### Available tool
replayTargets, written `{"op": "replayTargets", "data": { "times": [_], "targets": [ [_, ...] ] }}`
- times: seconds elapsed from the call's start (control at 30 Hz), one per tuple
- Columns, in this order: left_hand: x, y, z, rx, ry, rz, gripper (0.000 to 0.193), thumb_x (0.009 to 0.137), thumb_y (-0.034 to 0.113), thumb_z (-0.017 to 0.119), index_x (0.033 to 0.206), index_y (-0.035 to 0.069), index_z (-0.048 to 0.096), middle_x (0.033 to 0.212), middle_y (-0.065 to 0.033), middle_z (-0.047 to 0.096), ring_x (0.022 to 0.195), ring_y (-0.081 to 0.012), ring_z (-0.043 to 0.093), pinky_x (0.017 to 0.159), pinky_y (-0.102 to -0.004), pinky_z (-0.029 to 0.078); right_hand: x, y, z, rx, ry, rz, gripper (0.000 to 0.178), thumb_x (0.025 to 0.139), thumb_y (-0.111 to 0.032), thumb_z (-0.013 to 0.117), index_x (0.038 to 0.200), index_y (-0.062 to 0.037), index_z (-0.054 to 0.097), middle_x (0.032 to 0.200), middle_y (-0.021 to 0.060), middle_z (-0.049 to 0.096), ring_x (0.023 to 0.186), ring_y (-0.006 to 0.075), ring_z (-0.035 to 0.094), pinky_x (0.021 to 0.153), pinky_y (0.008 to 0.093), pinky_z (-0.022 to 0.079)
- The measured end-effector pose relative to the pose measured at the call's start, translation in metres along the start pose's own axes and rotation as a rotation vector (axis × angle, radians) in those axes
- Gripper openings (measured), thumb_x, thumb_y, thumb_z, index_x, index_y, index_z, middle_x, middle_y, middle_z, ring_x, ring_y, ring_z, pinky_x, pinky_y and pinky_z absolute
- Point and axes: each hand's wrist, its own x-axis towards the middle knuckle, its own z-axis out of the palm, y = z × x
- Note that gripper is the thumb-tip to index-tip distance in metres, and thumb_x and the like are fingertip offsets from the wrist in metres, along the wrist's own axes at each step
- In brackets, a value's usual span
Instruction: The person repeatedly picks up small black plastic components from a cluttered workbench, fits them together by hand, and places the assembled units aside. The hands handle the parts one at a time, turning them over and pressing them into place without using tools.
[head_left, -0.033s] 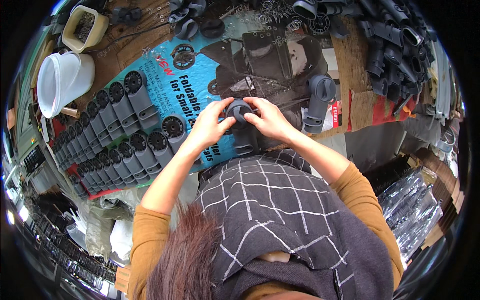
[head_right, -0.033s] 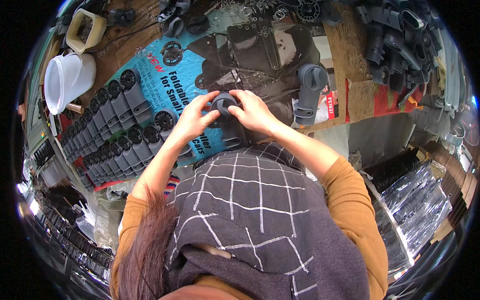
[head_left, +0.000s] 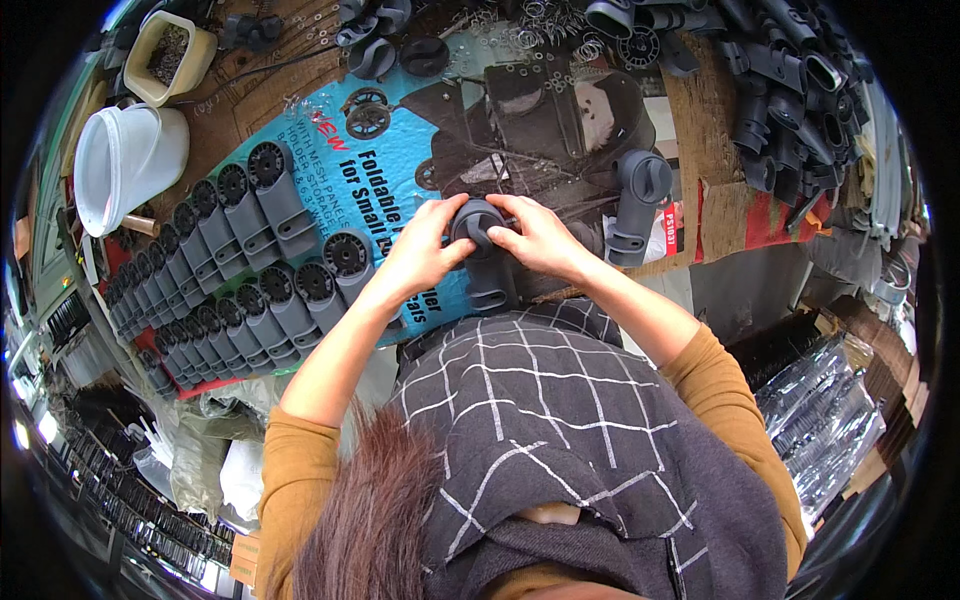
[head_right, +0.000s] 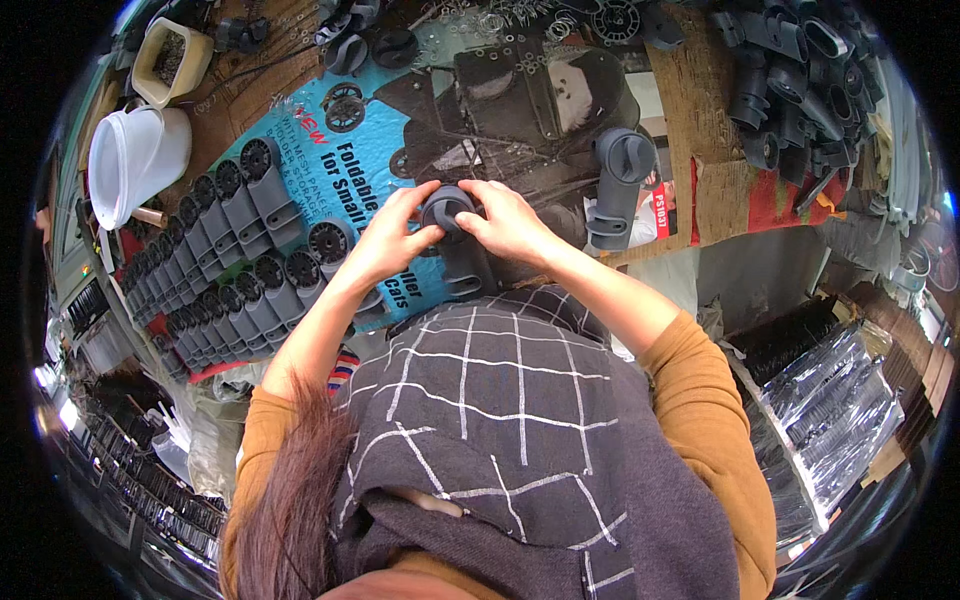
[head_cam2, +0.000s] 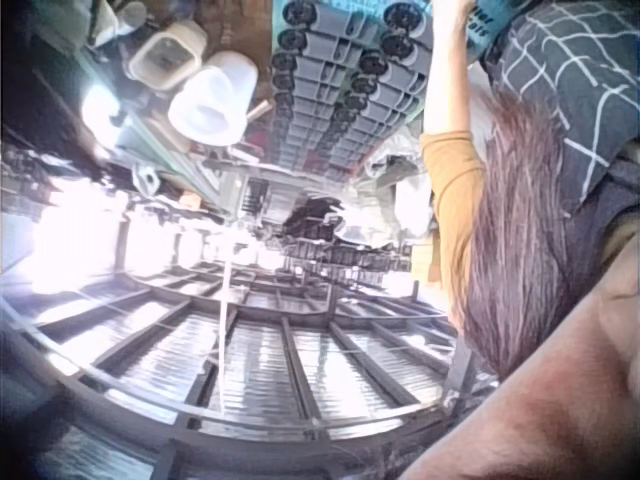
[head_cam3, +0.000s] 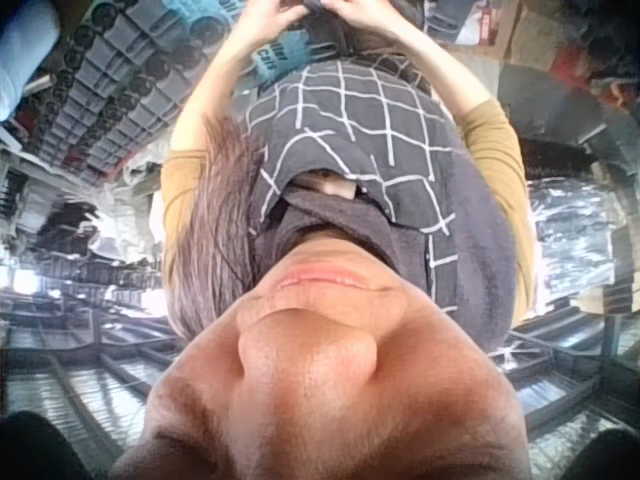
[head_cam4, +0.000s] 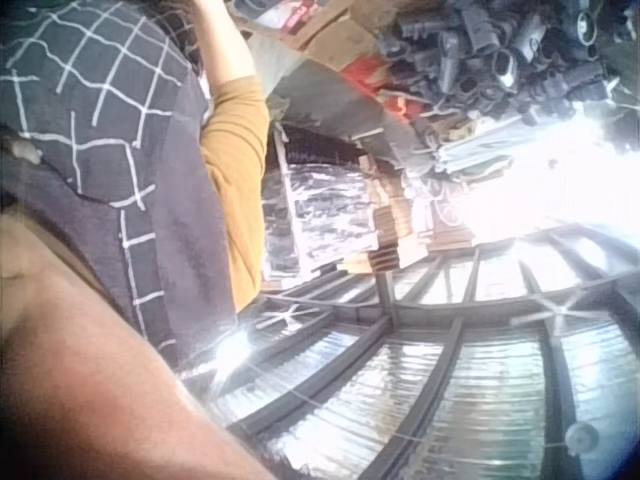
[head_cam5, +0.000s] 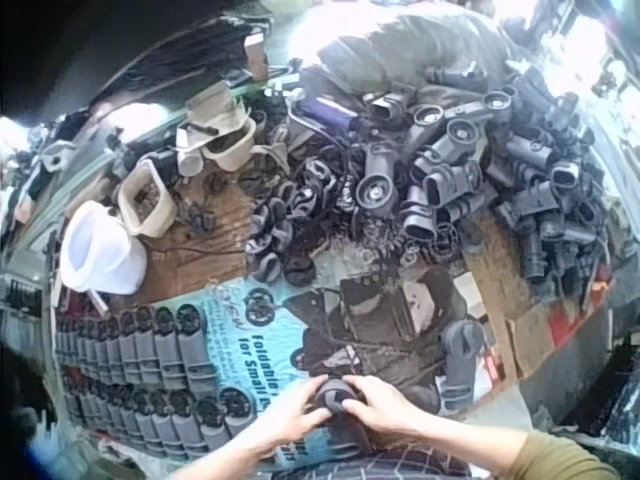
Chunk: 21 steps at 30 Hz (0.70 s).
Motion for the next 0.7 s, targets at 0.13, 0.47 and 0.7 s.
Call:
{"op": "replayTargets", "data": {
  "times": [0.13,0.47,0.7],
  "targets": [
    [0.01,0.001,0.001,0.043,-0.014,0.003,0.062,0.069,0.019,0.075,0.123,0.002,0.051,0.113,-0.017,0.053,0.106,-0.0339,0.055,0.09,-0.0384,0.046,0.006,-0.003,0.001,0.003,-0.009,0.081,0.037,0.08,-0.022,0.066,0.11,0.0003,0.061,0.104,0.019,0.063,0.092,0.0313,0.063,0.082,0.0397,0.049],
    [0.004,0.002,-0.023,0.017,0.267,-0.014,0.046,0.07,0.024,0.078,0.109,0.006,0.063,0.102,-0.0127,0.062,0.097,-0.0294,0.06,0.083,-0.0378,0.048,-0.018,-0.011,0.009,-0.001,0.161,0.049,0.059,0.086,-0.035,0.064,0.13,-0.001,0.046,0.119,0.0202,0.054,0.11,0.0333,0.055,0.093,0.0398,0.045],
    [0.038,-0.024,-0.063,0.56,0.373,0.4,0.022,0.078,0.007,0.068,0.099,0.009,0.065,0.096,-0.0107,0.062,0.088,-0.0279,0.06,0.076,-0.0386,0.049,-0.044,-0.009,0.025,-0.136,0.294,-0.067,0.085,0.079,-0.031,0.073,0.141,-0.0011,0.024,0.128,0.0249,0.039,0.118,0.0394,0.045,0.099,0.0442,0.04]
  ]
}}
